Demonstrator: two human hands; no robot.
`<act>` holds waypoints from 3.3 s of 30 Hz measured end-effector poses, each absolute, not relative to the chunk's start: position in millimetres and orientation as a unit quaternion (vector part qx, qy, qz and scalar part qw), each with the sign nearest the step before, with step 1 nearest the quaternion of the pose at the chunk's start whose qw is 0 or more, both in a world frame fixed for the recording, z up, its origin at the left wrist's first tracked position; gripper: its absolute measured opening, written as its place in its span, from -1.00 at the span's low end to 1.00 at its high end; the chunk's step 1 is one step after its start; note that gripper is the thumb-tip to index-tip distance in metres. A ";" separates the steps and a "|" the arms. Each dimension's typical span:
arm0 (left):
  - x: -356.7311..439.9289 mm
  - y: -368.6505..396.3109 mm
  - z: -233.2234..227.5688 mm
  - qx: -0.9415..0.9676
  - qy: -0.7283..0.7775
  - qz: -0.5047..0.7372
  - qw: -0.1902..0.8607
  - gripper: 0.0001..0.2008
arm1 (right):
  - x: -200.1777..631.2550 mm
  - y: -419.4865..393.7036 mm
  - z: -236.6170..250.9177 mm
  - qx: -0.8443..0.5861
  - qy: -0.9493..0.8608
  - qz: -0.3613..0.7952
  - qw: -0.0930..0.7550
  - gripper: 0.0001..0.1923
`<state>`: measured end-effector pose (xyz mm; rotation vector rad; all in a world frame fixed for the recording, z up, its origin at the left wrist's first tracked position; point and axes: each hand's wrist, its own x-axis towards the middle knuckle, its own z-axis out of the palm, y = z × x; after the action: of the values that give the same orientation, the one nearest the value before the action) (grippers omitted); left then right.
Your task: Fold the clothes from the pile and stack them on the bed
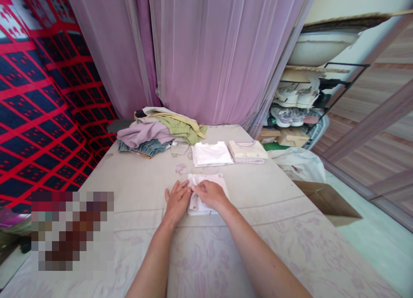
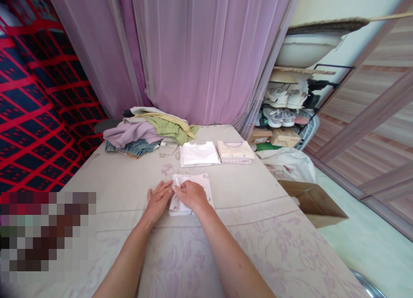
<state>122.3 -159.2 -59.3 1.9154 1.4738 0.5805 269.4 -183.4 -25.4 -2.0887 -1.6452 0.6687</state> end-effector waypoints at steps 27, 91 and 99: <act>132.7 -167.6 -51.9 0.723 0.607 0.233 0.234 -0.83 | 479.4 -218.7 -25.0 -0.808 -0.372 0.321 0.325 -0.80; 154.9 -191.7 -65.1 0.932 0.329 0.092 0.120 -0.42 | 349.8 -225.9 -46.3 -0.764 -0.636 0.016 0.113 -0.55; 153.9 -189.8 -68.4 0.934 0.320 0.101 0.124 -0.42 | 351.3 -222.7 -50.0 -0.753 -0.653 0.077 0.038 -0.42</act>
<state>153.9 -189.8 -68.4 2.7225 0.9344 0.2948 351.3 -222.7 -50.0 -2.3093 -2.0019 0.2353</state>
